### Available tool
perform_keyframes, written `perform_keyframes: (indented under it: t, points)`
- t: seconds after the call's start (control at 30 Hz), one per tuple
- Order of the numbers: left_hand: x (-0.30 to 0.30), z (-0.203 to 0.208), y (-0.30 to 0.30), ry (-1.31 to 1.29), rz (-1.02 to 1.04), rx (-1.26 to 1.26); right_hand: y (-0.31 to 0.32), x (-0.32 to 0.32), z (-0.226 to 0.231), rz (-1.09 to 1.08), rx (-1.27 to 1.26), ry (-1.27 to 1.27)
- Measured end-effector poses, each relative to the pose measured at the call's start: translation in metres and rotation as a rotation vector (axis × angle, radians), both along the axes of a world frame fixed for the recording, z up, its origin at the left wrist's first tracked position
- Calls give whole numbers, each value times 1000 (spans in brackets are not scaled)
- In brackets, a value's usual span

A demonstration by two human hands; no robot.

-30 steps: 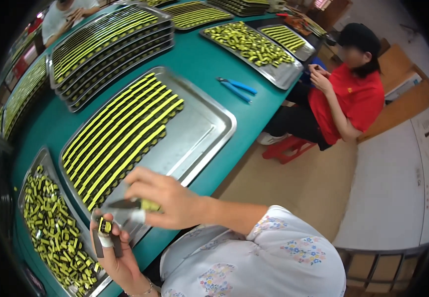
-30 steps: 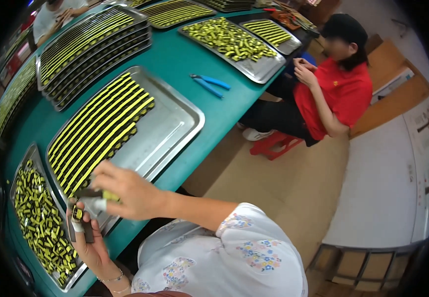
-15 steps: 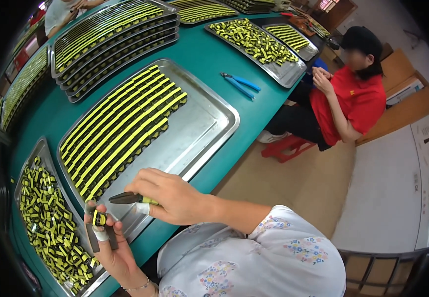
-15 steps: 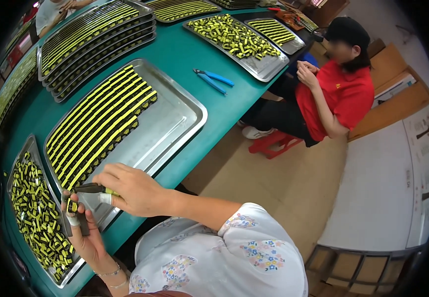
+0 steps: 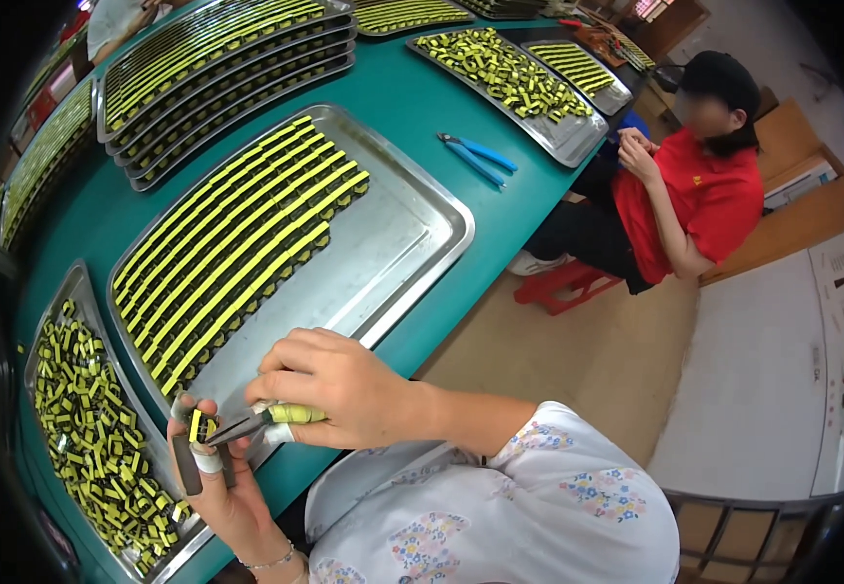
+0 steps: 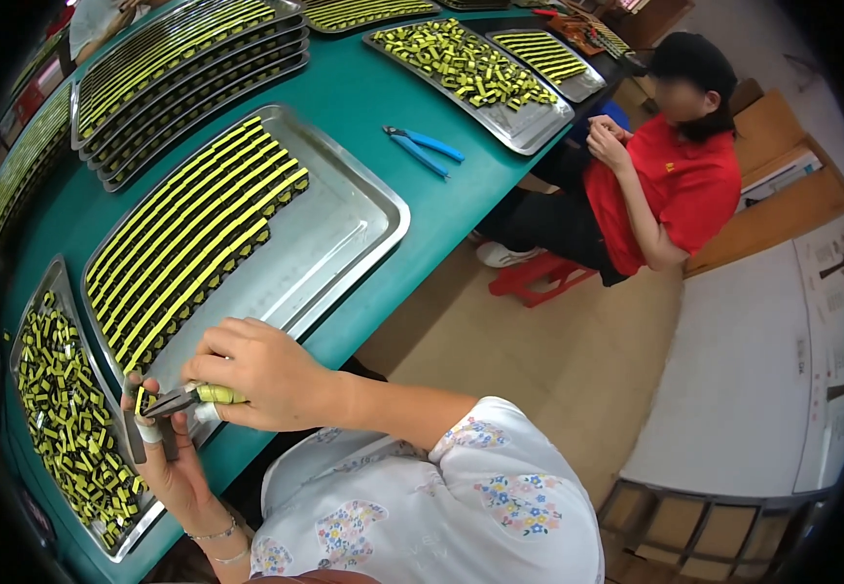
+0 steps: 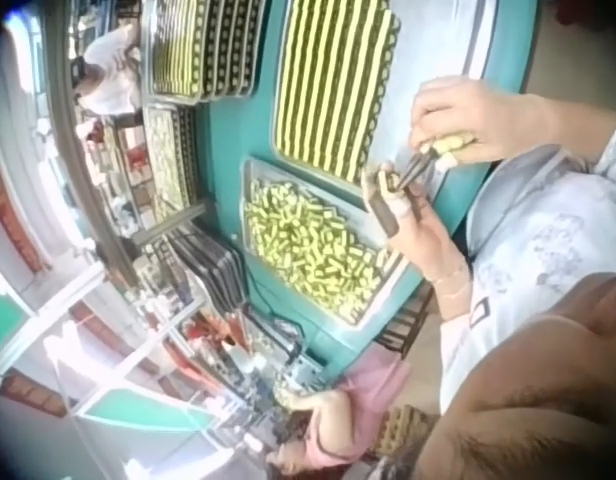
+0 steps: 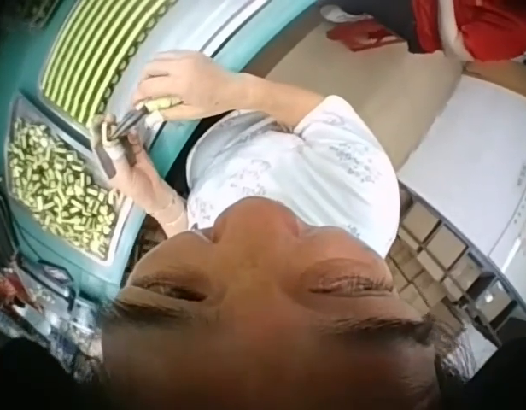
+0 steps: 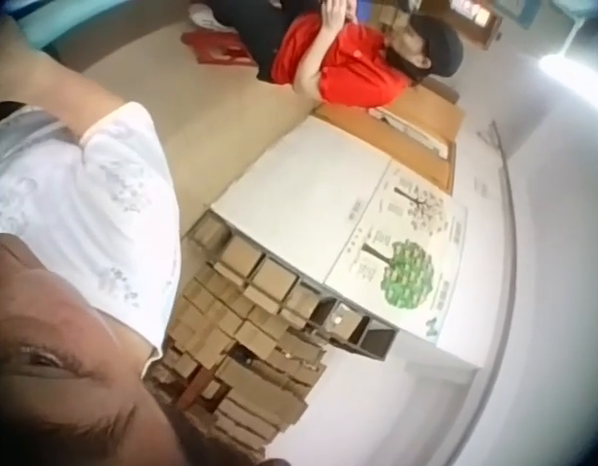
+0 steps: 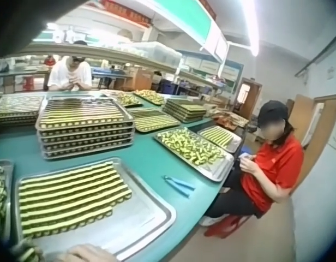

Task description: The person trims and sorts small yellow and black electronic components from one metal tray into a sorting tray using pliers.

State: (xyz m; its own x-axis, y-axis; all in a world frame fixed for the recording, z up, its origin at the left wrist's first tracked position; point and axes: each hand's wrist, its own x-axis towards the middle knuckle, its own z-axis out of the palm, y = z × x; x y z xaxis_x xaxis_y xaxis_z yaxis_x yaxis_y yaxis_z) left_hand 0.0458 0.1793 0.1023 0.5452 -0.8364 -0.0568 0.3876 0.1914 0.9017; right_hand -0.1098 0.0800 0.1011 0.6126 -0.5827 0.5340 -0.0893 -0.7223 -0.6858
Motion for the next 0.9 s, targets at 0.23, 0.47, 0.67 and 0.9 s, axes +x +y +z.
perform_keyframes:
  t: [0.23,0.47,0.67,0.9]
  points:
    - [4,6,10,2,60,-37,2,18,0,78,42,-25]
    - [-1,4,-1,212,-86,-131,-7,0,7,-68,3,88]
    - [1,11,0,89,-87,-52,-2,6,13,-29,26,79]
    - [1,12,3,-70,-89,-41,-2,5,14,-55,-86,117]
